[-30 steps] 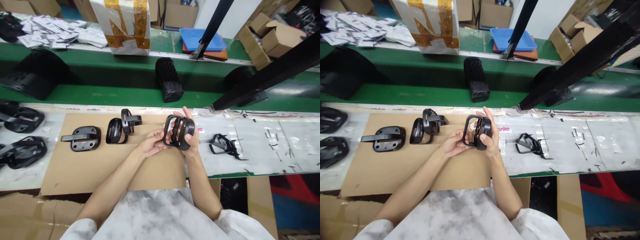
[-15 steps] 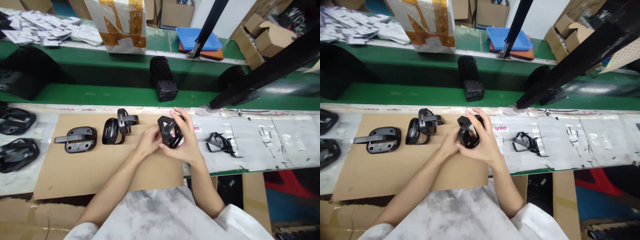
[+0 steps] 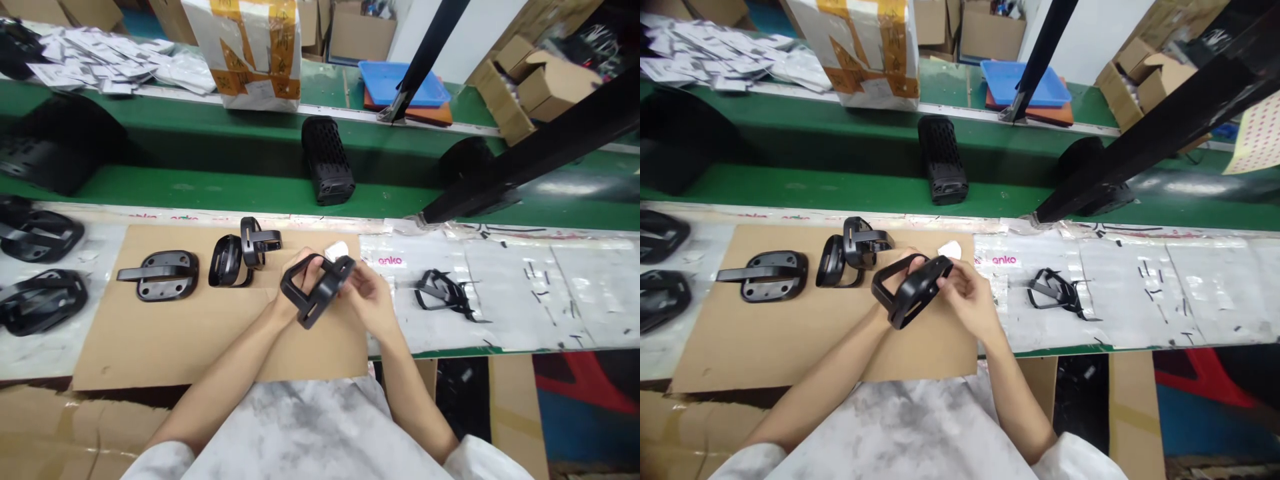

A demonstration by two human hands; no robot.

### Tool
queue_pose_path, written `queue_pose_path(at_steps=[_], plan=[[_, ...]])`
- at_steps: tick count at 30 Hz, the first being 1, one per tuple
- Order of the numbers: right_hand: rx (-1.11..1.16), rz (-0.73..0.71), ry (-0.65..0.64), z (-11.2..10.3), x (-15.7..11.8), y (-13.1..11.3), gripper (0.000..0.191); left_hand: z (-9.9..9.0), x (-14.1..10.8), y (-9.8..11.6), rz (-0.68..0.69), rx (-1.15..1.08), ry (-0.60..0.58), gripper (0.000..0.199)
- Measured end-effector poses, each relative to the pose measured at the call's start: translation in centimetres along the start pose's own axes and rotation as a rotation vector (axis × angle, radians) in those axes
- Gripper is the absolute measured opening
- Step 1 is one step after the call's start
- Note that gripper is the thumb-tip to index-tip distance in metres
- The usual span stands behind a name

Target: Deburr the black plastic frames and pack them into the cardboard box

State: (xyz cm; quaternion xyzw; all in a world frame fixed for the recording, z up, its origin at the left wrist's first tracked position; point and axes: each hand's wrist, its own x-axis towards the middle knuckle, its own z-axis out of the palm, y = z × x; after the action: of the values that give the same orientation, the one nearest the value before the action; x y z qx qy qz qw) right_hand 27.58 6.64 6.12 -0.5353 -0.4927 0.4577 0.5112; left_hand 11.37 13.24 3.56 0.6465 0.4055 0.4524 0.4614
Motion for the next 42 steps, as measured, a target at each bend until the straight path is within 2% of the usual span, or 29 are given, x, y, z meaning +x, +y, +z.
queue_pose_path(at_steps=[2,6,10,14,23,27,30,35,39,42], plan=[[-0.041,-0.006,-0.056,0.5,-0.6,0.5,0.032,-0.2,-0.2,0.7,0.105,0.097,0.020,0.034],[-0.102,-0.030,-0.077,1.1,-1.1,0.1,0.027,-0.4,-0.3,0.7,0.297,0.203,0.084,0.030],[-0.121,-0.037,0.023,1.3,-0.9,-0.5,0.028,-0.2,-0.4,-0.4,0.385,0.221,0.084,0.026],[-0.110,-0.032,0.123,1.6,-0.8,-0.3,0.025,-0.1,-0.3,-0.9,0.374,0.233,0.007,0.026],[-0.154,-0.077,0.141,1.6,-1.0,-0.4,0.023,-0.1,-0.2,-0.4,0.354,0.182,-0.012,0.022],[-0.132,-0.072,0.186,1.0,-1.1,-0.1,0.023,-0.3,0.0,-0.4,0.350,0.152,0.064,0.025],[-0.116,-0.032,0.221,0.6,-1.1,0.3,0.025,-0.7,0.2,-0.3,0.423,0.164,0.128,0.025],[-0.219,-0.014,0.262,0.2,-1.6,0.3,0.031,-1.2,0.4,0.0,0.508,0.233,0.127,0.025],[-0.214,0.023,0.244,0.5,-1.7,0.2,0.032,-1.3,0.4,0.1,0.416,0.264,0.071,0.025],[-0.034,0.147,0.204,0.6,-1.5,0.2,0.039,-1.4,0.3,0.0,0.310,0.293,0.031,0.022]])
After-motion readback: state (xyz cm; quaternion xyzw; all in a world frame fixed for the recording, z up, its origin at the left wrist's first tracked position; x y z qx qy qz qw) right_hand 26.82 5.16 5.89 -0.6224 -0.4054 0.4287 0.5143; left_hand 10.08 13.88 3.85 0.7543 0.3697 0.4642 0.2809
